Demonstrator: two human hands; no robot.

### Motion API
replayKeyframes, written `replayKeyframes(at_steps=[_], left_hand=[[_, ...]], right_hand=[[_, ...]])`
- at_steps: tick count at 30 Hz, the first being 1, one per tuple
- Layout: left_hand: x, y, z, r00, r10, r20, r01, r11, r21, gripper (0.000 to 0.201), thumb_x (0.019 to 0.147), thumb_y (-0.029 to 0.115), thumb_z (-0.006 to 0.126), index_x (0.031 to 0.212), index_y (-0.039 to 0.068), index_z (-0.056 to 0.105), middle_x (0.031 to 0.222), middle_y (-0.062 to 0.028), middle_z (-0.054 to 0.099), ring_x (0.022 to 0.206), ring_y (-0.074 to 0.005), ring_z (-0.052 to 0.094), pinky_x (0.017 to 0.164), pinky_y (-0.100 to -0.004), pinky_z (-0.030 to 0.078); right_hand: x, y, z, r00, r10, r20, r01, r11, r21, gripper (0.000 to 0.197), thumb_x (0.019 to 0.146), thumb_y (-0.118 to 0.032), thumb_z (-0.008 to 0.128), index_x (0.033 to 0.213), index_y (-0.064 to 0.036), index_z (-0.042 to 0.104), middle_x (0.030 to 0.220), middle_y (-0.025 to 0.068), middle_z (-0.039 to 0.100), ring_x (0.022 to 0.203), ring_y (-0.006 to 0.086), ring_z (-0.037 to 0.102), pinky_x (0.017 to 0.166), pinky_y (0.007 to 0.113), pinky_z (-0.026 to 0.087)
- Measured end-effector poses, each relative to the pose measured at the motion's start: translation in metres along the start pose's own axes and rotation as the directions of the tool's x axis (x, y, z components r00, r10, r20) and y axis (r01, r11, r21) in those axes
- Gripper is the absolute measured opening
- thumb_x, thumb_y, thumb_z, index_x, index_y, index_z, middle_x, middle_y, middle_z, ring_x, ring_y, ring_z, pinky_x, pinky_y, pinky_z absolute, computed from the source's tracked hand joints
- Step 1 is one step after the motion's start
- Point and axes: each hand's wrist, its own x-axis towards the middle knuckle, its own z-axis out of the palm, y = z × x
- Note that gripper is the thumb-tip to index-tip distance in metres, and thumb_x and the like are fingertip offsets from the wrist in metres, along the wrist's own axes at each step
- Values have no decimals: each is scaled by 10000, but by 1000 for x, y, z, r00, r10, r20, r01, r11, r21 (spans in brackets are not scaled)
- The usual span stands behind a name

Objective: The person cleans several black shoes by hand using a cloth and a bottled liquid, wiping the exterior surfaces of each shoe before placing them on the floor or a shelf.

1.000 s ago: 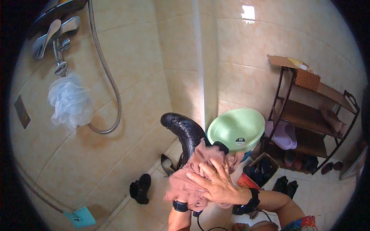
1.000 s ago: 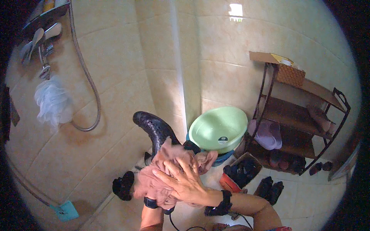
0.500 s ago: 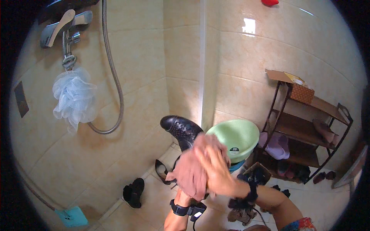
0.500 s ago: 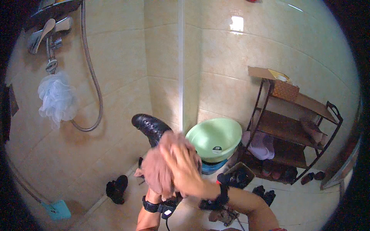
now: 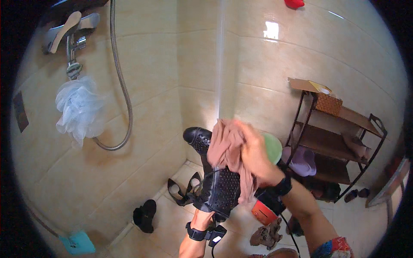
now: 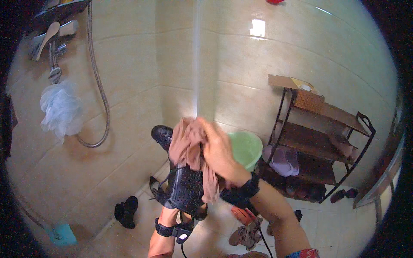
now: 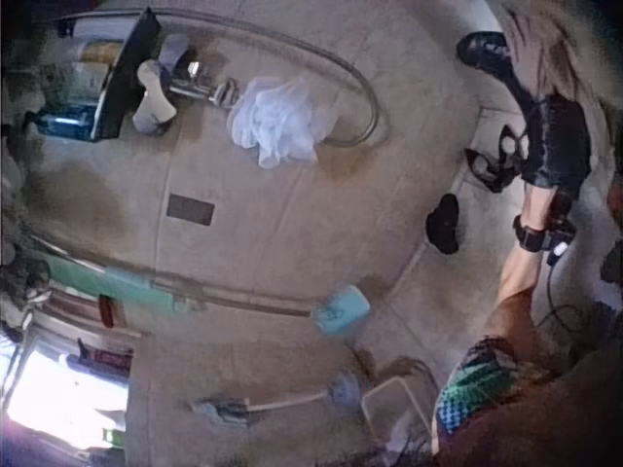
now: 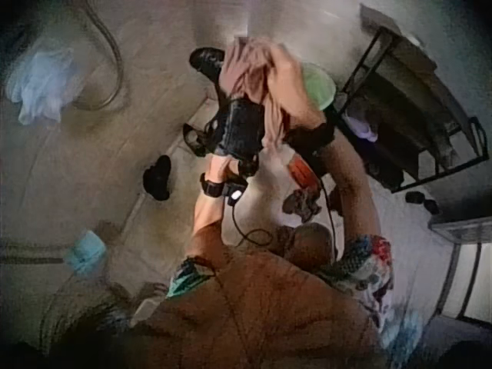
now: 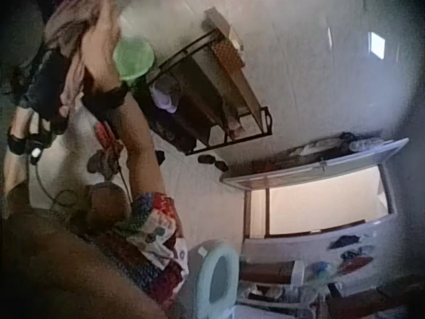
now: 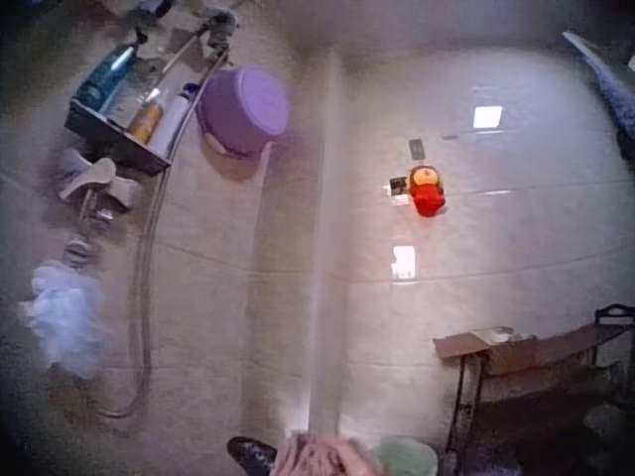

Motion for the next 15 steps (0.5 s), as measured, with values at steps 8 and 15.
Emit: replayKeyframes(at_steps=[8, 15], left_hand=[[-26, 17, 18, 922, -18, -388, 64, 992, 106, 450, 967, 190, 515, 1366, 9, 416, 1354, -119, 479, 1199, -211, 486, 1040, -346, 389], [-1, 26, 25, 920, 46, -389, -3, 994, 110, 445, 967, 194, 511, 1362, 10, 419, 1351, -118, 480, 1205, -215, 480, 1047, -347, 379]], right_hand=[[24, -55, -29, 964, 202, 175, -265, 657, 706, 532, 747, -8, 540, 1278, -22, 505, 1223, 180, 537, 1152, 291, 515, 1006, 348, 401], [-67, -57, 12, 920, -321, 224, 353, 927, -125, 791, 609, -289, 763, 1342, -122, 516, 1401, 263, 350, 1271, 519, 307, 1051, 615, 257]])
